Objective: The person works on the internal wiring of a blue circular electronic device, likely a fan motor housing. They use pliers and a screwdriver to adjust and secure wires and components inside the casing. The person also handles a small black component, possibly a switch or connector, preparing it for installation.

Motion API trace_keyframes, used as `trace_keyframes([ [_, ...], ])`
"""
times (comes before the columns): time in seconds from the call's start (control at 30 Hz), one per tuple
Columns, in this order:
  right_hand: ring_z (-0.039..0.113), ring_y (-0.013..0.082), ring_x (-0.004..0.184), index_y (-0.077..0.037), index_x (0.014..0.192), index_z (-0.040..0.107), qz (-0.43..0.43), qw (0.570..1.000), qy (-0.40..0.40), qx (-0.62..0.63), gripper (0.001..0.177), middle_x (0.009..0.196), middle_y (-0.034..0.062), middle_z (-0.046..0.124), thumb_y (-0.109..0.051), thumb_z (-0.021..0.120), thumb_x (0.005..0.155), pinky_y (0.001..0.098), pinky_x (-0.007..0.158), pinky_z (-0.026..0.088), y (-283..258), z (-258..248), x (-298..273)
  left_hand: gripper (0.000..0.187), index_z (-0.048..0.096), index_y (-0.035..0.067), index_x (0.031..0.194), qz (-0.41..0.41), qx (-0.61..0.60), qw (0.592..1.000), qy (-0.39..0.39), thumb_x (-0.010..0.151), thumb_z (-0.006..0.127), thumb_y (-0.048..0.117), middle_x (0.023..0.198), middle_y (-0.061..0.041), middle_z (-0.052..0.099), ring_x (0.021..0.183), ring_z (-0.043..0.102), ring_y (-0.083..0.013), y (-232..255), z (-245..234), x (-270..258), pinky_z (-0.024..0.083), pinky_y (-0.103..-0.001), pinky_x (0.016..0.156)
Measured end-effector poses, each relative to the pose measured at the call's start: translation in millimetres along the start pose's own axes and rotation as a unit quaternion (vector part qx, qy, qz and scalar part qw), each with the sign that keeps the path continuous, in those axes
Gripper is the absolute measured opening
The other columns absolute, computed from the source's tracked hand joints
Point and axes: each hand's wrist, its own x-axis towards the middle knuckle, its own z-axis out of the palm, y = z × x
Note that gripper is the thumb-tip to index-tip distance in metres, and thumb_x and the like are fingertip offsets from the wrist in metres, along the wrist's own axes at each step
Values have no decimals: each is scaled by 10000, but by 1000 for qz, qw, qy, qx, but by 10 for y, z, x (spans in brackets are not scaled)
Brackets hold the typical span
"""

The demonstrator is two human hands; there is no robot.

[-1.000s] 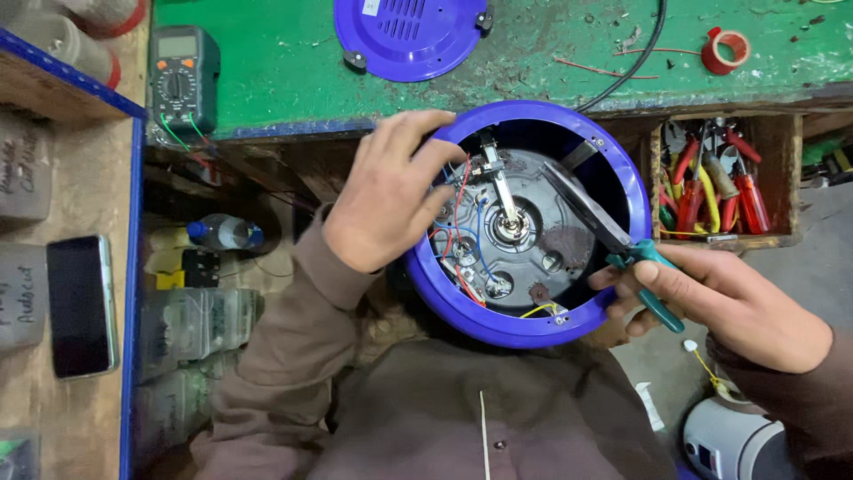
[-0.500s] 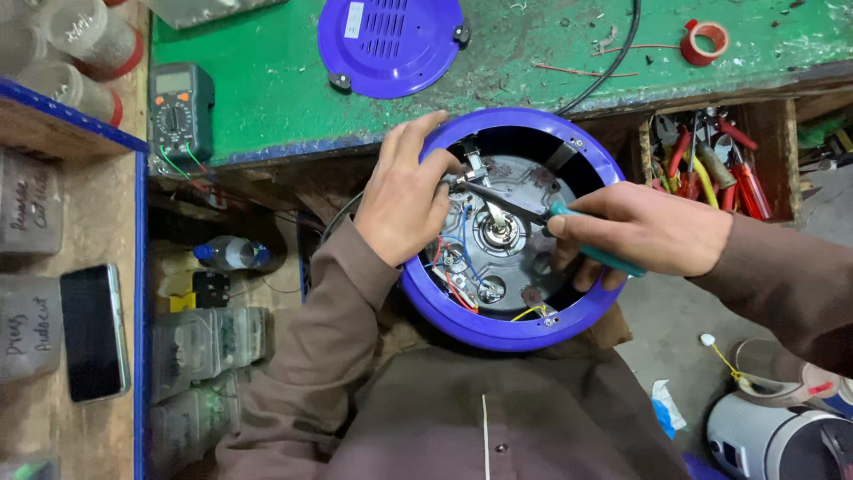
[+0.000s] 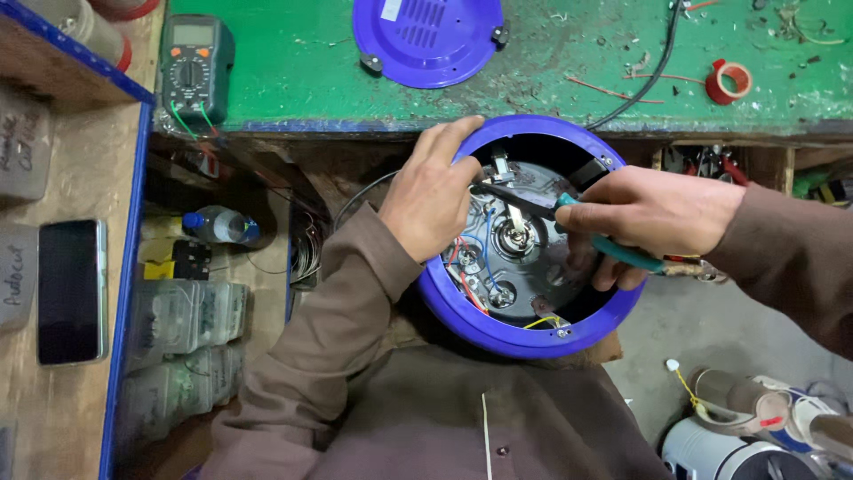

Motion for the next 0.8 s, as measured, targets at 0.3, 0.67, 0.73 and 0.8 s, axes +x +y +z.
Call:
trace_keyframes([
  [0.3,630,395,541,123,857,617,-26,1000,7,-4,478,816,303,767,-283,530,1094,447,426,468,162,51,198,269,699,22,1070,60,-44,996,40,814,637,-29,1427,-210,549,1330,525,-396,81,-113,39,414,-585,1182],
  [0.67,401,259,470,34,818,539,-21,1000,5,-17,521,703,196,565,-393,479,1110,379,362,336,303,159,272,384,627,172,1122,153,-15,985,-82,977,679,523,973,-35,670,887,675,-314,120,26,126,510,-458,829],
  [0.73,445,248,474,19,819,575,-39,998,-4,-40,510,709,177,579,-397,503,1104,356,346,357,230,206,236,323,597,135,978,160,-42,985,-41,1016,651,451,863,-75,633,841,637,-330,104,36,102,493,-460,796],
  [0.8,522,243,508,1,820,614,-65,993,8,-94,496,698,147,639,-401,503,1090,354,441,449,231,231,271,326,580,119,973,160,-52,985,-40,1021,653,433,866,-81,613,846,615,-332,88,4,63,487,-459,789],
])
